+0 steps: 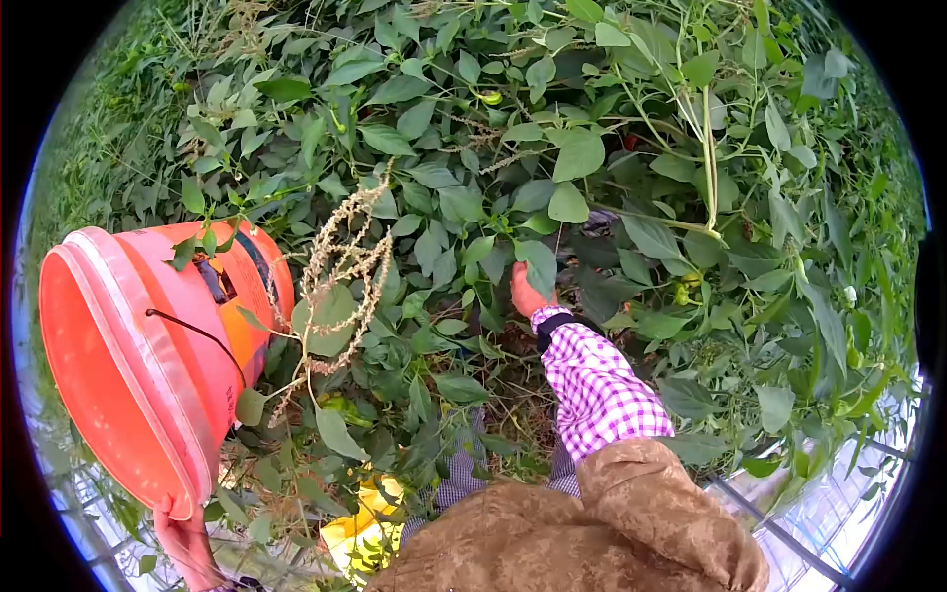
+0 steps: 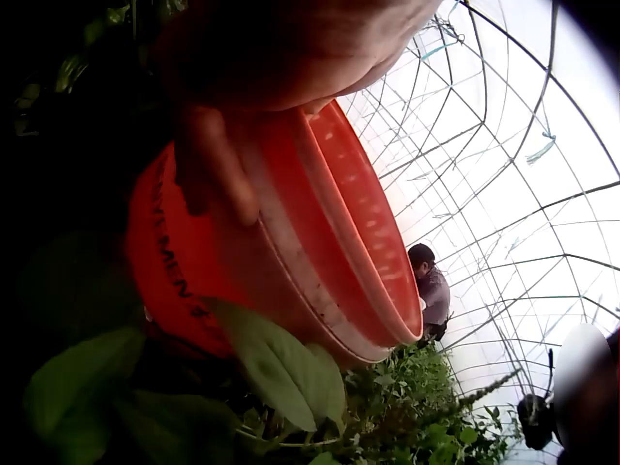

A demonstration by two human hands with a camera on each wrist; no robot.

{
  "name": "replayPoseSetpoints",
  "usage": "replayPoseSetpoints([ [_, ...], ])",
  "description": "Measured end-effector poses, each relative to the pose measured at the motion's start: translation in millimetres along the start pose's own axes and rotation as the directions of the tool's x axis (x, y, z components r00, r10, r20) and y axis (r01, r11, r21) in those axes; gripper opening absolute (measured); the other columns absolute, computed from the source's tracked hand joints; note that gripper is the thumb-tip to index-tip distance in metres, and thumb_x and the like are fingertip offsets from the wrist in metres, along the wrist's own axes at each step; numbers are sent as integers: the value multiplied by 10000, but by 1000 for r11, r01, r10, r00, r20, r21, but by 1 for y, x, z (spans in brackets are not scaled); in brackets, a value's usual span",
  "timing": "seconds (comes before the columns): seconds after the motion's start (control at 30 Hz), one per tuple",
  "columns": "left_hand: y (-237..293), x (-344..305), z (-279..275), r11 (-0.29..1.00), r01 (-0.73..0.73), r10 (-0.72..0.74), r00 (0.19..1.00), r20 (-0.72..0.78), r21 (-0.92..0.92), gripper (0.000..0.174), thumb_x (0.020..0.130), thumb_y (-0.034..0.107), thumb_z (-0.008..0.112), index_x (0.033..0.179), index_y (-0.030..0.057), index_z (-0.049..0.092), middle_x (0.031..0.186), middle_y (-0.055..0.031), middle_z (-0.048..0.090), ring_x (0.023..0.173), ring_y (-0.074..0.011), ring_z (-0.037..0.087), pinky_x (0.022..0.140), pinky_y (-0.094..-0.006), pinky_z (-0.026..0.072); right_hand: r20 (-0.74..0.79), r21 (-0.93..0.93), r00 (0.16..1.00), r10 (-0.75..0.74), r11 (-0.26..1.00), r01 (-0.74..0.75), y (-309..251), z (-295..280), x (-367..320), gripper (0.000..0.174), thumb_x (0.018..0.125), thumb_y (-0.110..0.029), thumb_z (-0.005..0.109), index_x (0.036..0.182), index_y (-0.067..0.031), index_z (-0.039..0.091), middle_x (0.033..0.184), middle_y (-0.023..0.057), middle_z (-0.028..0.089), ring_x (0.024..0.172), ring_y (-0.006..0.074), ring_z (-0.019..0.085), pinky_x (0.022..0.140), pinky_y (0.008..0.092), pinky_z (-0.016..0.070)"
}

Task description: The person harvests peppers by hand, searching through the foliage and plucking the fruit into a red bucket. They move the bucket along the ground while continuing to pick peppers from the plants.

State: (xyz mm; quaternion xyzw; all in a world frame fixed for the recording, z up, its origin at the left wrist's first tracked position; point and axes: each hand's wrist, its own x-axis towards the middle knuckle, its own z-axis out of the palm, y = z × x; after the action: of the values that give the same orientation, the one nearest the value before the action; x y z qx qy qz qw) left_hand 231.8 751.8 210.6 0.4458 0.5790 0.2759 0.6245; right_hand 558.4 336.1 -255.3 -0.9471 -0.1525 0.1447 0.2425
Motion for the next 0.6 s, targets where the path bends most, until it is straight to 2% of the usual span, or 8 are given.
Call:
replayPoseSetpoints([
  [0.07, 2, 0, 0, 1000, 7, -7, 1000, -11, 1, 349, 841, 46, 567, 1181, 8, 498, 1162, -114, 589, 1027, -258, 594, 821, -391, 556, -1, 57, 1000, -19, 998, 19, 35, 61, 2, 268, 791, -179, 564, 1011, -35, 611, 1009, 168, 621, 981, 360, 565, 825, 456, 445],
  [0.17, 1, -10, 12, 1000, 12, -13, 999, -50, -15, 339, 839, 41, 569, 1170, 10, 503, 1146, -117, 593, 1026, -259, 593, 813, -408, 560, -71, -389, 904, -422, 846, 365, 44, 87, 10, 352, 736, -209, 637, 1040, -39, 595, 1063, 145, 604, 1040, 330, 546, 867, 479, 415],
  [0.2, 4, -13, 9, 1000, 10, -10, 999, -45, -7, 312, 841, 39, 565, 1147, 9, 513, 1126, -116, 599, 1021, -262, 595, 807, -414, 562, 83, -240, 988, -128, 960, 144, 11, 42, 7, 434, 725, -232, 651, 1105, -45, 555, 1106, 143, 585, 1077, 320, 528, 893, 490, 398],
  [0.23, 6, -16, 9, 1000, 5, -5, 999, -38, -1, 287, 842, 38, 561, 1125, 8, 523, 1106, -116, 606, 1016, -264, 597, 801, -419, 565, 274, -131, 950, 151, 984, -119, -10, 13, 6, 521, 715, -255, 666, 1169, -52, 515, 1149, 142, 566, 1114, 310, 509, 920, 502, 380],
  [0.3, 1, -25, 23, 997, -81, 81, 994, -78, -4, 230, 844, 41, 551, 1071, 9, 541, 1071, -116, 615, 997, -268, 609, 771, -427, 576, 401, -195, 895, 198, 973, -128, -17, 12, 7, 783, 686, -345, 703, 1332, -59, 365, 1246, 161, 506, 1199, 296, 454, 998, 504, 324],
  [0.5, 4, -47, 58, 998, -56, 54, 996, -75, -17, 252, 824, 33, 528, 1076, 18, 536, 1058, -109, 623, 934, -265, 636, 726, -428, 590, 616, -216, 771, 165, 976, -36, -30, -39, 15, 770, 699, -412, 726, 1277, -6, 418, 1394, 213, 353, 1255, 320, 390, 984, 494, 358],
  [0.57, 3, -45, 52, 996, -79, 75, 994, -79, -47, 277, 816, 32, 529, 1092, 18, 530, 1070, -112, 621, 947, -274, 630, 765, -450, 576, 239, -115, 970, 49, 993, -22, -9, -36, -7, 686, 630, -285, 783, 1210, -60, 493, 1259, 158, 462, 1144, 345, 462, 956, 488, 373],
  [0.6, 6, -43, 48, 993, -88, 83, 994, -73, -77, 285, 813, 33, 531, 1098, 18, 530, 1075, -115, 621, 955, -280, 628, 789, -463, 565, 274, -137, 956, 100, 989, -64, -10, -51, -2, 681, 655, -273, 768, 1218, -53, 454, 1264, 181, 443, 1165, 346, 443, 947, 488, 383],
])
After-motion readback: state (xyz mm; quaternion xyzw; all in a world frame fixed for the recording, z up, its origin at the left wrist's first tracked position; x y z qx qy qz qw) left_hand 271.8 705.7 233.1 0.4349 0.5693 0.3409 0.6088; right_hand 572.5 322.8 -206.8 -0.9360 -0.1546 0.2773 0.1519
